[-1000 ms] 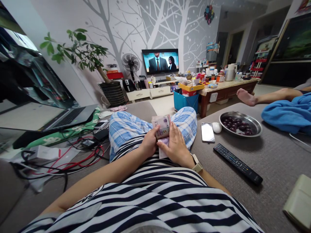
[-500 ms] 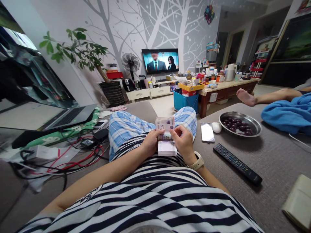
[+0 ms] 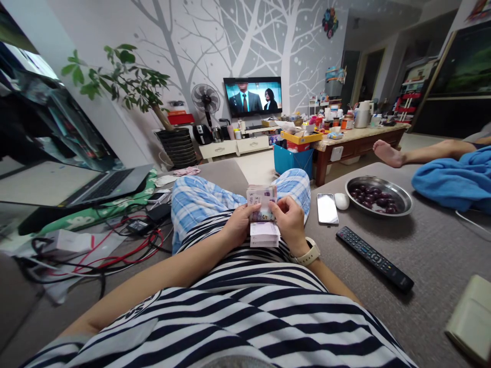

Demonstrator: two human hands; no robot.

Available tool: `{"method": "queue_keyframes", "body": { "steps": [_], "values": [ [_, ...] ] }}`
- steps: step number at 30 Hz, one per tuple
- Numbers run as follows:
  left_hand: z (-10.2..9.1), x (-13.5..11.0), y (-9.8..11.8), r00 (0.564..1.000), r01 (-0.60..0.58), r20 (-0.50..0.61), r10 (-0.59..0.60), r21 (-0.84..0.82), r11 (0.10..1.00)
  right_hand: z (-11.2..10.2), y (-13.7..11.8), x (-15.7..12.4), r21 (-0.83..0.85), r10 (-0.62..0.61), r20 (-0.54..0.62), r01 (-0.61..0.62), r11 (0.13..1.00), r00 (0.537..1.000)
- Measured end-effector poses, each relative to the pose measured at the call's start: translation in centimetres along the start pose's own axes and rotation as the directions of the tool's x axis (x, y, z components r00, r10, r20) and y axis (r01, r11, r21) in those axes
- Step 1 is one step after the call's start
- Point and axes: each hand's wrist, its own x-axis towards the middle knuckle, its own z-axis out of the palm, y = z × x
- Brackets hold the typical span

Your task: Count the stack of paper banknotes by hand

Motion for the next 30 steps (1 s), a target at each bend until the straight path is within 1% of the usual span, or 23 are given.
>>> {"method": "queue_keyframes", "body": {
  "steps": [5,10,14,17,22,30],
  "values": [
    [0.1,0.3,0.1,1.000,0.023,-0.005,-0.023,-0.018,1.000,-0.1,-0.1,-0.2,-0.005,-0.019,0.008,0.019,1.000,1.000],
    [-0.2,1.2,-0.1,0.997,0.054,-0.047,-0.060,-0.117,0.992,-0.1,-0.8,-1.0,-0.006,-0.081,-0.017,0.081,0.997,0.997],
    [-0.3,1.5,-0.2,0.997,0.061,-0.029,-0.067,-0.181,0.982,0.0,-1.1,-1.5,0.035,-0.124,-0.004,0.124,0.992,0.992],
    [-0.3,1.5,-0.2,0.998,0.052,-0.020,-0.056,-0.187,0.981,0.1,-1.0,-1.6,0.069,-0.136,0.013,0.135,0.988,0.991],
    [-0.3,1.6,-0.3,0.998,0.057,-0.025,-0.063,-0.191,0.980,-0.1,-1.0,-1.6,0.072,-0.143,0.036,0.140,0.987,0.989],
    [-0.7,1.7,-0.5,0.999,0.045,-0.024,-0.049,-0.139,0.989,-0.4,-1.3,-1.8,0.085,-0.139,0.040,0.135,0.987,0.990]
  ]
}}
